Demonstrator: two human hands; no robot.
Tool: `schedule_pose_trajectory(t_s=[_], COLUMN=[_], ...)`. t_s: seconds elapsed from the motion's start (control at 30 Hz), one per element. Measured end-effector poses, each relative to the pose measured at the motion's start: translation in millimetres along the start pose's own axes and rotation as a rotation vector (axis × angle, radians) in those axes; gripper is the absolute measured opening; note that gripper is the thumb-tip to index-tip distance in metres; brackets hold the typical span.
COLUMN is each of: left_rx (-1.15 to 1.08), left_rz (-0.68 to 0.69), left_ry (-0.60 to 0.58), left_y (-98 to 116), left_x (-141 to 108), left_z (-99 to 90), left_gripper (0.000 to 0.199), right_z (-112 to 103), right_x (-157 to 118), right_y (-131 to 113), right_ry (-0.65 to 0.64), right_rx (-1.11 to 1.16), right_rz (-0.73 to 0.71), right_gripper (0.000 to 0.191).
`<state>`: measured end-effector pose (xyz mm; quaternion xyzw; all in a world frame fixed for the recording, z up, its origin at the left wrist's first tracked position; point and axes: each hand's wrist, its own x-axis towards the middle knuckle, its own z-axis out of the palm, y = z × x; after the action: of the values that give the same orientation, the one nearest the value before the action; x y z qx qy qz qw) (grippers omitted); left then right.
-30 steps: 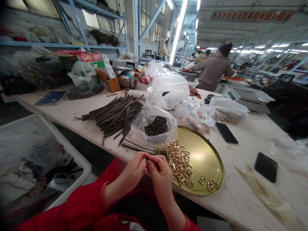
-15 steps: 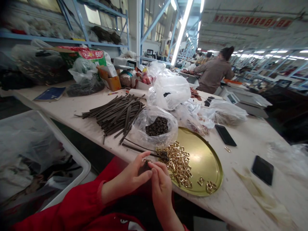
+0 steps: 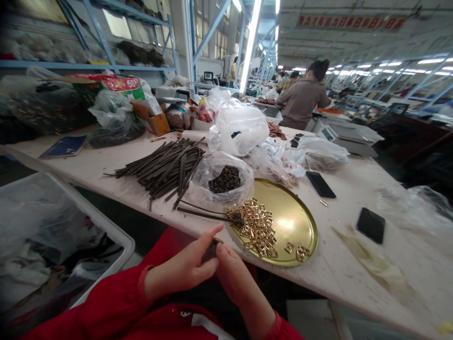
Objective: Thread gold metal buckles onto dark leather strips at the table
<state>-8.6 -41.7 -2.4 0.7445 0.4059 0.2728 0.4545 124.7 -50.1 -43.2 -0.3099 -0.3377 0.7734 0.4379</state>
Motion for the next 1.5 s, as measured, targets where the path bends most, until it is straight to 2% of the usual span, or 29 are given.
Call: schedule_pose_trajectory(t_s=[0.1, 0.2, 0.33, 0.5, 0.63, 0.8, 1.0, 1.2, 1.4, 1.5], left_rx=[-0.002, -0.069, -0.298, -0.533, -0.581, -0.611, -0.544, -0.475, -0.200, -0.063], left_rz=[-0.019, -0.045, -0.124, -0.206, -0.273, -0.321, -0.356, -0.312, -0.177, -0.164], left_ry=[-0.057, -0.053, -0.072, -0.144, -0.212, -0.262, -0.284, -0.277, -0.102, -0.081], left_y=[1.8, 0.9, -3.8, -13.5, -20.3, -25.0, -29.7, -28.4, -20.5, -13.1], left_x=[-2.6, -3.2, -1.1, 5.1, 11.7, 18.5, 21.6, 25.3, 24.5, 20.5], left_z=[3.6, 5.1, 0.3, -3.6, -4.4, -7.2, -8.5, -10.1, -11.2, -11.9], left_gripper=[0.065, 0.066, 0.070, 0.078, 0.081, 0.084, 0.081, 0.077, 0.062, 0.056], right_z=[4.4, 3.5, 0.8, -5.1, -15.2, -24.4, -29.7, -35.2, -30.7, -25.2], right_x=[-3.3, -3.8, -4.1, -2.3, 5.1, 15.2, 19.4, 14.0, 6.6, 4.3], right_y=[-1.2, -3.4, -10.1, -16.1, -13.1, -11.0, -11.7, -12.1, -13.6, -12.4], right_ry=[-0.017, 0.015, -0.003, -0.002, 0.028, -0.014, -0.011, 0.039, 0.224, 0.238], right_rx=[-0.010, -0.043, -0.005, 0.031, 0.041, 0.069, 0.119, 0.043, -0.079, -0.148], right_rz=[0.007, 0.005, -0.024, 0.003, 0.012, 0.079, 0.161, 0.099, 0.001, -0.055], right_gripper=[0.034, 0.032, 0.035, 0.027, 0.023, 0.029, 0.025, 0.023, 0.024, 0.026])
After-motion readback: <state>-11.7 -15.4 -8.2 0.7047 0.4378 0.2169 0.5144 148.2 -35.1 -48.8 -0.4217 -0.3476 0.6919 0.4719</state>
